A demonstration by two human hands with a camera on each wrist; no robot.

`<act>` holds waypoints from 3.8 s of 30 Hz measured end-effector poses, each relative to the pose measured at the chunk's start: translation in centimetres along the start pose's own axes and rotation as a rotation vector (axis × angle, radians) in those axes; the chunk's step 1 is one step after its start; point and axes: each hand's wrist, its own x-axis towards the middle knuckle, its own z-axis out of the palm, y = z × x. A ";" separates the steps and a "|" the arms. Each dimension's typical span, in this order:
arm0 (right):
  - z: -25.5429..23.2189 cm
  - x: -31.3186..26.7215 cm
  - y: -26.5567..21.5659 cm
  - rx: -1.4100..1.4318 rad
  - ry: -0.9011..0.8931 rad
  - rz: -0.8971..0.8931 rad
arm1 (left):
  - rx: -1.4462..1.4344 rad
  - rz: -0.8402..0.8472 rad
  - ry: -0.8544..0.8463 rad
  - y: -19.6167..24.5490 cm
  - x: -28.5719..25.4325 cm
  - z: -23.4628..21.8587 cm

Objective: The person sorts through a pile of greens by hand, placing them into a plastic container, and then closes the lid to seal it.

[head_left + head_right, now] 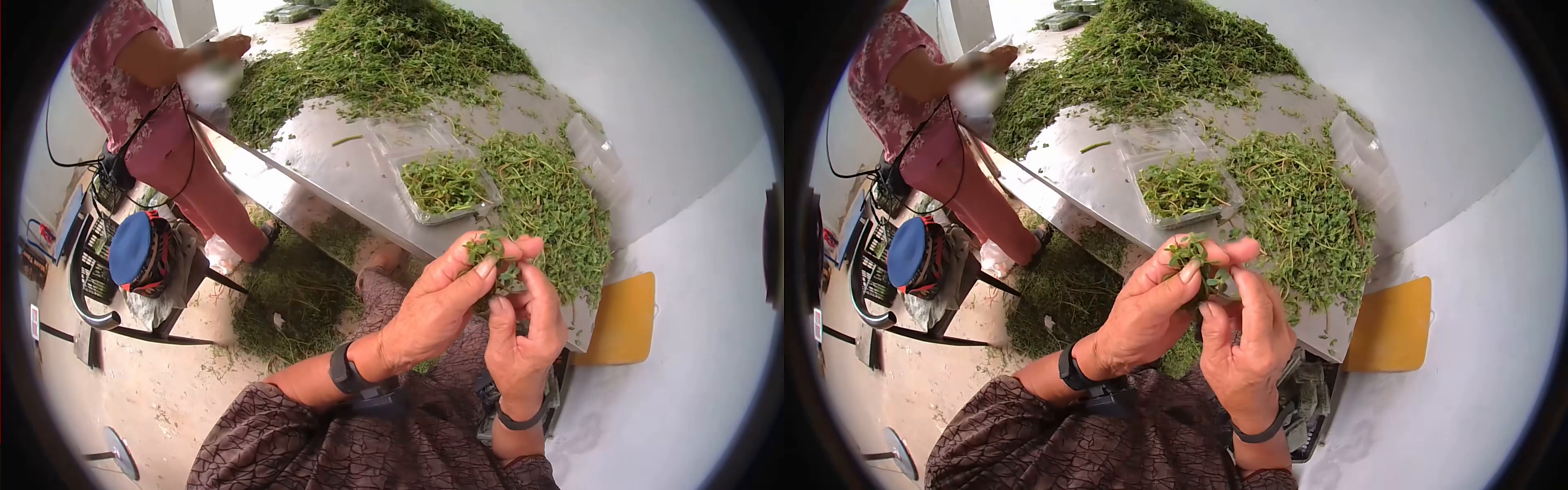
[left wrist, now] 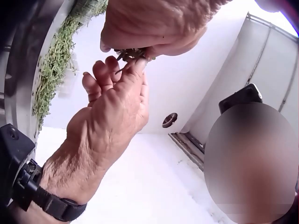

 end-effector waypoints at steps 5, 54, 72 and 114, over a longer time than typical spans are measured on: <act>1.3 0.9 -1.3 -0.087 -0.019 -0.132 | -0.203 -0.022 0.007 0.5 -0.5 -0.4; 7.1 9.2 1.3 -0.375 -0.195 -0.326 | 0.066 0.375 0.351 6.5 -0.7 -8.3; 6.6 7.4 2.1 -0.205 -0.287 -0.340 | 0.914 0.410 0.390 6.2 0.6 -8.8; 2.4 2.2 4.9 -0.184 -0.071 -0.063 | 1.948 0.348 -0.276 6.1 6.6 -8.0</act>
